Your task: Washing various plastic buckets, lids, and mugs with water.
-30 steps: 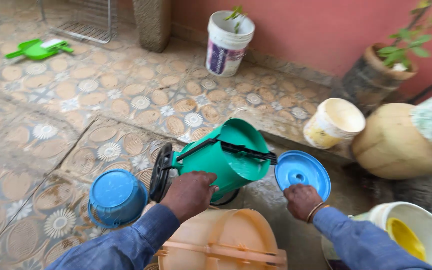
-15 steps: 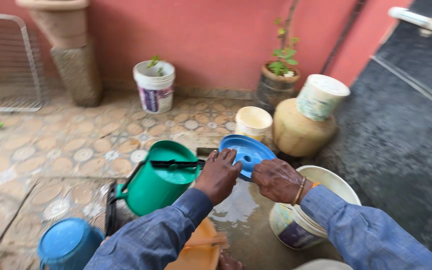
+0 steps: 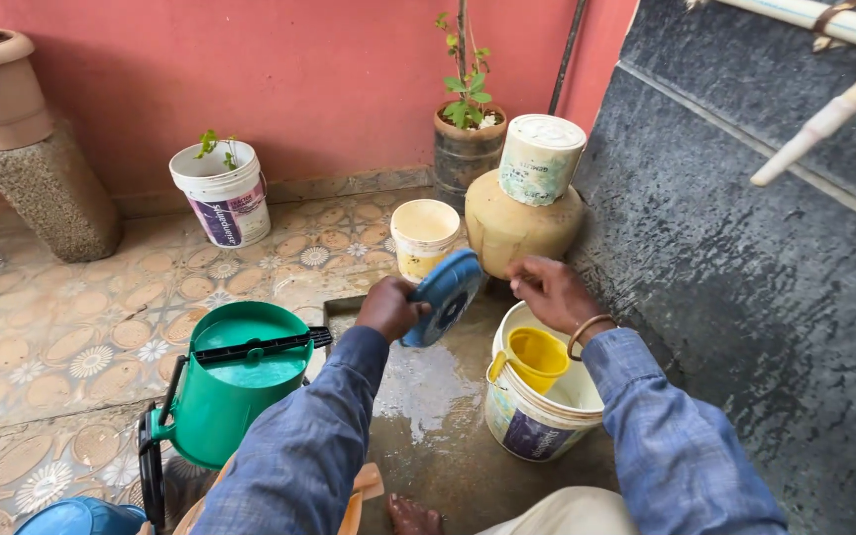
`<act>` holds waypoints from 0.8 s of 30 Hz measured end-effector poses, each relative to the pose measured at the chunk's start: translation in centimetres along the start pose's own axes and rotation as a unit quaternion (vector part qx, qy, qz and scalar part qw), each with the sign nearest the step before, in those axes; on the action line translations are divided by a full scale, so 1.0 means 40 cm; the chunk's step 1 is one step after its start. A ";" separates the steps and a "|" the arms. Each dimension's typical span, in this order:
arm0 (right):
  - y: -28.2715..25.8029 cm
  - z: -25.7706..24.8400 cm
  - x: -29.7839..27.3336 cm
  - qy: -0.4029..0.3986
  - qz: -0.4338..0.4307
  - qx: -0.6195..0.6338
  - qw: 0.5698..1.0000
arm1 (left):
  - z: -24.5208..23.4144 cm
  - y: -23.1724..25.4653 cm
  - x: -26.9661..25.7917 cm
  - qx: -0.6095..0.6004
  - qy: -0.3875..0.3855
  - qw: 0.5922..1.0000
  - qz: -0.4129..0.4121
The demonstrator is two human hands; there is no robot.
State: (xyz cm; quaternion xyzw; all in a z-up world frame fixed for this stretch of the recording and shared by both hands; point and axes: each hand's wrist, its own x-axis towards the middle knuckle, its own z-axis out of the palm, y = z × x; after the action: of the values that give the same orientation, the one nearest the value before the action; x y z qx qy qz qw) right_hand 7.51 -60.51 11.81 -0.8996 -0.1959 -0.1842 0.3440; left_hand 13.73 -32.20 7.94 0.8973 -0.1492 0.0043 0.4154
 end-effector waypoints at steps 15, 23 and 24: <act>0.353 0.124 -0.173 0.071 0.220 -0.028 0.973 | -0.030 -0.171 0.004 -0.435 -0.061 0.855 -0.275; 0.377 0.128 -0.271 -0.099 0.282 -0.272 0.915 | -0.017 -0.143 0.007 -0.437 -0.070 0.861 -0.250; 0.332 0.124 -0.263 -0.194 0.321 -0.278 0.884 | -0.019 -0.137 0.005 -0.443 -0.076 0.860 -0.241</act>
State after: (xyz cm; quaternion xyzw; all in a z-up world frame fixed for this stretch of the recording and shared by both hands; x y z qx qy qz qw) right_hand 5.85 -68.57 -3.81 -0.9899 0.0994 0.0677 0.0752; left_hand 15.50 -28.34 4.37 0.6241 0.0540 -0.2310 0.7445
